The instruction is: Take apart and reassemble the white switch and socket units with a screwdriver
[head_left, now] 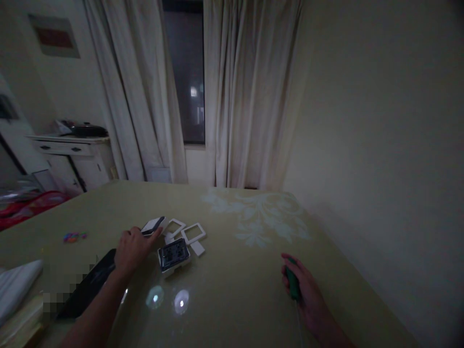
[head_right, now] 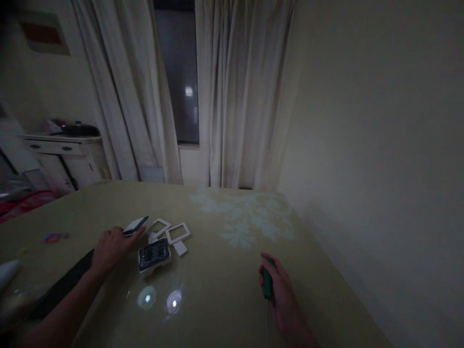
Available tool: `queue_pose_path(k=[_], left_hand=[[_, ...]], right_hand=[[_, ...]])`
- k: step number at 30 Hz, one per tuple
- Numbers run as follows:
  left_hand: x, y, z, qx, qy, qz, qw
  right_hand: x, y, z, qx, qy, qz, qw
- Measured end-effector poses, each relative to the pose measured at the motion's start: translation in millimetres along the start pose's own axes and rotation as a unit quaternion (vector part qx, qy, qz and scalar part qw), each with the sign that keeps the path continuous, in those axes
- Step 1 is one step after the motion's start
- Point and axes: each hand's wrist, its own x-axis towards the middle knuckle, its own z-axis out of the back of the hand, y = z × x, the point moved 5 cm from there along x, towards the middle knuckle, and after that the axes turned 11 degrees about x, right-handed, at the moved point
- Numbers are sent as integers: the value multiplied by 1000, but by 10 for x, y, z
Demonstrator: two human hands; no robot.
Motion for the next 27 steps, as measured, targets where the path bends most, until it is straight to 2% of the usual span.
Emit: queue_pose_path(k=[7, 12, 16, 22, 24, 27], left_hand=[[174, -47, -6, 36, 6, 22, 999], [308, -71, -109, 48, 9, 50, 998], [353, -76, -211, 50, 7, 38, 998], [350, -25, -233, 44, -3, -5, 999], [259, -48, -187, 29, -17, -29, 999], [-35, -197, -145, -14, -15, -119, 993]], right_hand=[[-24, -114, -30, -1, 6, -9, 1000], [-38, -118, 9, -6, -1, -13, 1000], [-29, -132, 31, -19, -6, -15, 1000], [-4, -165, 46, -42, -4, -11, 999], [-10, -159, 46, -41, -4, -14, 999], [-21, -134, 40, -36, -7, -18, 999]])
